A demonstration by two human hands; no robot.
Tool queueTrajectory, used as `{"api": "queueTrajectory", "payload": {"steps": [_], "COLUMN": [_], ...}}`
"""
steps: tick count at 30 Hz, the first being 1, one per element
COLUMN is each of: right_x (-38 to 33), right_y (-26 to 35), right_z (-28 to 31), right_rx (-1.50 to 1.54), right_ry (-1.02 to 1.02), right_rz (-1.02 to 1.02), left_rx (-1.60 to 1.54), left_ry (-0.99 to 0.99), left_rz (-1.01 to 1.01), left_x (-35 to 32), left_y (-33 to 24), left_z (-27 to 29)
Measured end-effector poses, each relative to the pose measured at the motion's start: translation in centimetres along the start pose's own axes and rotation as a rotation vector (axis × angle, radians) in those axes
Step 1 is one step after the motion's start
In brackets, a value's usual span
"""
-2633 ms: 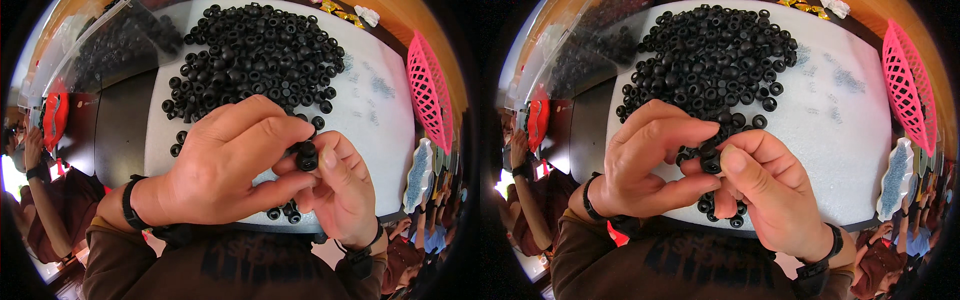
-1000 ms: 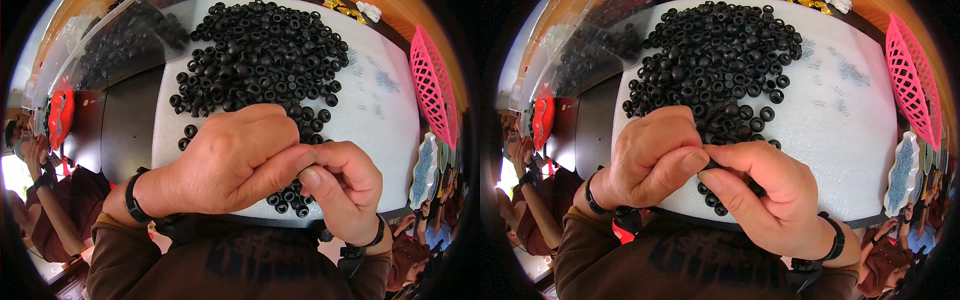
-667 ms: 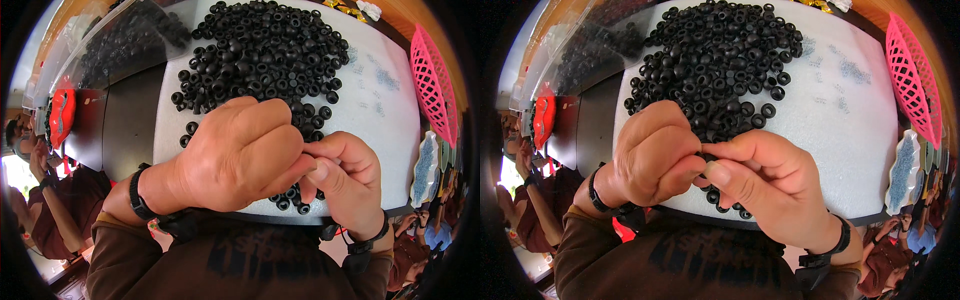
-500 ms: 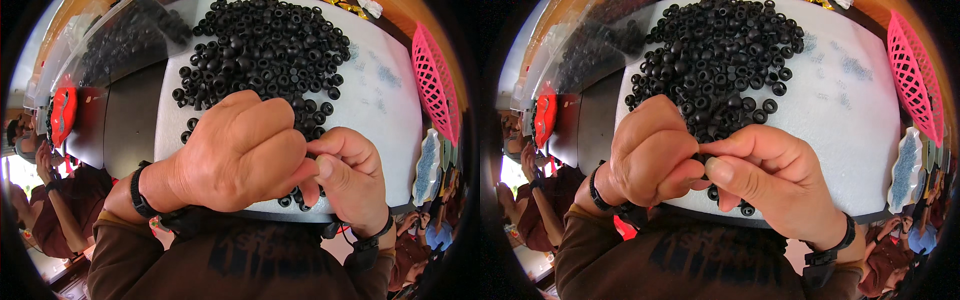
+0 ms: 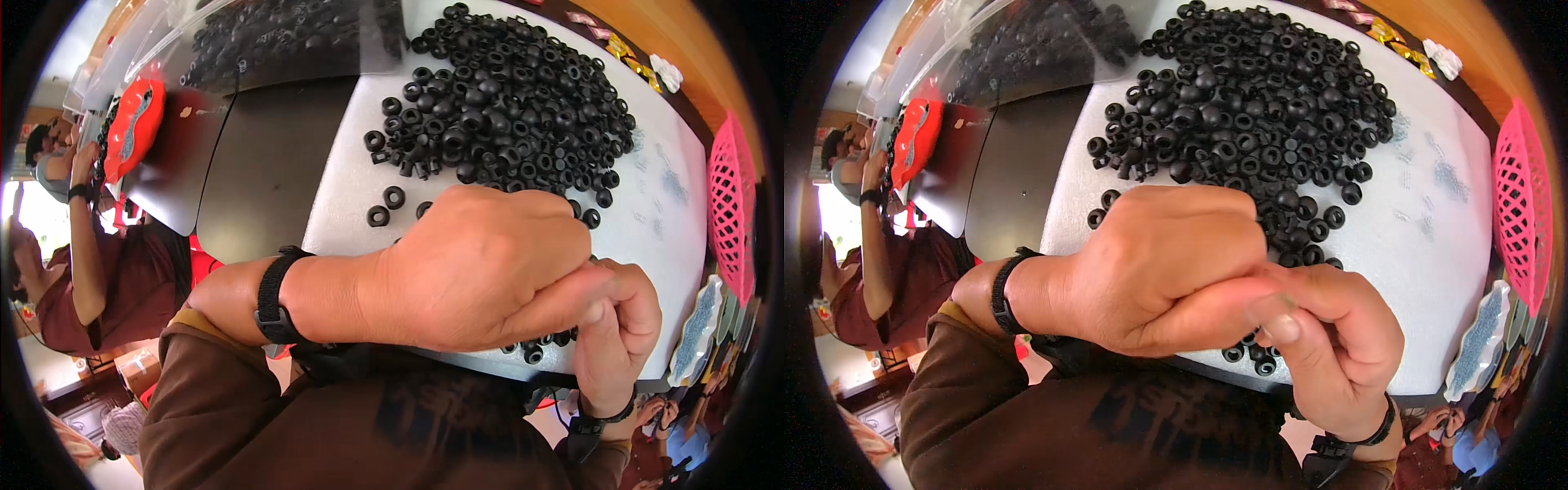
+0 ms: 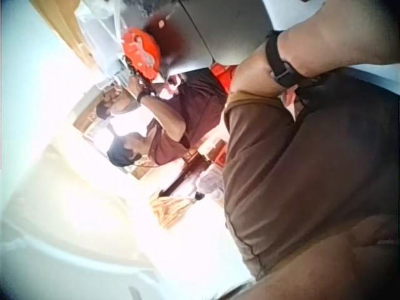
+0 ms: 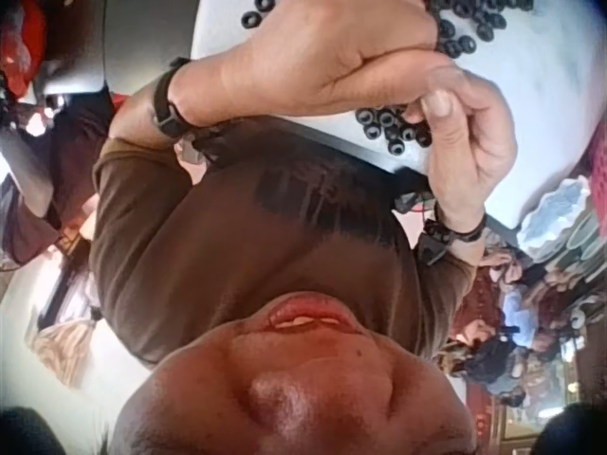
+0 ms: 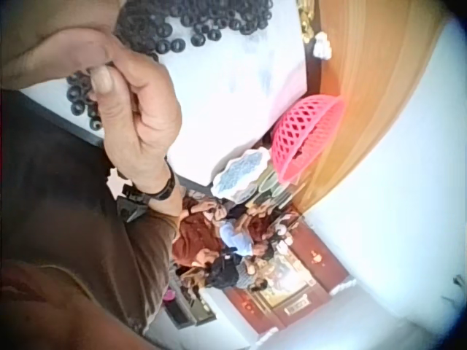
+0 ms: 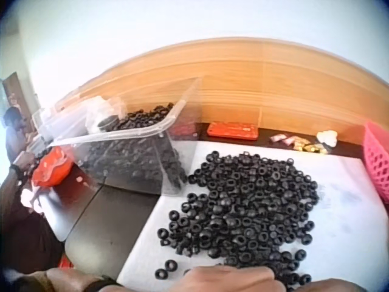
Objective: The recorder is manually assembling small black rubber grommets or plugs by inserting small metal or plastic rings into them at a production table.
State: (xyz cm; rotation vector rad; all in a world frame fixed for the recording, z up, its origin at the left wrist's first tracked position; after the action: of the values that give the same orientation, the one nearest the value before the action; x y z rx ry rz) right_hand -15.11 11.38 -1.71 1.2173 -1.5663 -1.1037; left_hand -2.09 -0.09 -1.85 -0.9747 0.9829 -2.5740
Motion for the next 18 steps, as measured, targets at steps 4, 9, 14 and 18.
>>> {"api": "queueTrajectory", "payload": {"steps": [4, 9, 14, 18], "right_x": [-0.18, -0.12, -0.25, -0.20], "right_y": [-0.29, -0.31, -0.13, -0.24], "right_z": [-0.08, -0.23, -0.30, 0.48], "right_rx": [-0.087, -0.119, -0.020, -0.043], "right_ry": [-0.015, 0.005, -0.034, -0.068], "right_rz": [0.040, 0.058, 0.017, -0.001], "left_rx": [-0.077, 0.051, 0.117, 0.132], "left_ry": [0.038, 0.039, 0.026, -0.006], "left_rz": [0.064, 0.046, 0.017, -0.040], "left_x": [-0.09, -0.28, 0.02, 0.29], "left_y": [-0.09, -0.08, -0.40, -0.02], "left_z": [-0.06, 0.23, 0.28, 0.67]}}
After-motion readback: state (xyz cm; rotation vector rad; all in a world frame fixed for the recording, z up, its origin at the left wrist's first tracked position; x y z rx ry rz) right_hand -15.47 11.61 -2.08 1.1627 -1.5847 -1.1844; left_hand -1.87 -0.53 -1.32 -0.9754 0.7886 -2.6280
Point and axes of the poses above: each hand's wrist, its own x-axis towards the middle knuckle, its own z-axis out of the back of the hand, y = z × x, the point moved 2 cm from there along x, towards the middle knuckle, and after that the axes turned 11 degrees about x, right-handed, at the moved point
